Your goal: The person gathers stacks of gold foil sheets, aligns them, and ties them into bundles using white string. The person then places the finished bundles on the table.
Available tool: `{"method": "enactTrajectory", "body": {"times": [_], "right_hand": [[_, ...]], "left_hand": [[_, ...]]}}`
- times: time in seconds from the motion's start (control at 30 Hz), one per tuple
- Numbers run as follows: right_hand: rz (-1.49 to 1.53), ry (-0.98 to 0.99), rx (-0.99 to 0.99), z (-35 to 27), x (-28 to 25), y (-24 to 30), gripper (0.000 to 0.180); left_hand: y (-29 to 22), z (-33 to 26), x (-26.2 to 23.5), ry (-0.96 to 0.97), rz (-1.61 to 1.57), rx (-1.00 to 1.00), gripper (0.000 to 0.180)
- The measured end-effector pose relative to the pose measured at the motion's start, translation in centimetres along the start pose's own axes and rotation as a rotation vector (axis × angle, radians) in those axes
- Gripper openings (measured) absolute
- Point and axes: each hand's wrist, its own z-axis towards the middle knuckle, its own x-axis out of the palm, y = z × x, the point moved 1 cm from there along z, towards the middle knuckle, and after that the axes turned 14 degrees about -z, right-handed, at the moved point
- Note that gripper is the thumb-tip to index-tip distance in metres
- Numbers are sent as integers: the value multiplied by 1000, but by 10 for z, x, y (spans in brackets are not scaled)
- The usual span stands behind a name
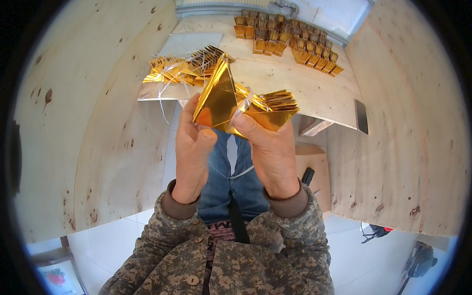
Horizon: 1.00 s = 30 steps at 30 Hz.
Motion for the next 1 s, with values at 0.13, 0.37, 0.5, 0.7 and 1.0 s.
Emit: {"method": "enactTrajectory", "body": {"times": [0.13, 0.37, 0.5, 0.7, 1.0], "right_hand": [[-72, -13, 15, 0, -1, -1, 38], [-103, 13, -1, 2, -2, -4, 38], [-62, 30, -4, 4, -3, -5, 40], [-39, 57, 20, 5, -7, -4, 44], [-19, 56, 39, 4, -10, -10, 44]], "left_hand": [[3, -3, 8, 75, -114, -193, 72], [6, -5, 18, 12, -286, -225, 54], [8, -7, 16, 15, -289, -230, 53], [9, -6, 16, 9, -283, -252, 53], [10, -8, 18, -24, -237, -227, 47]]}}
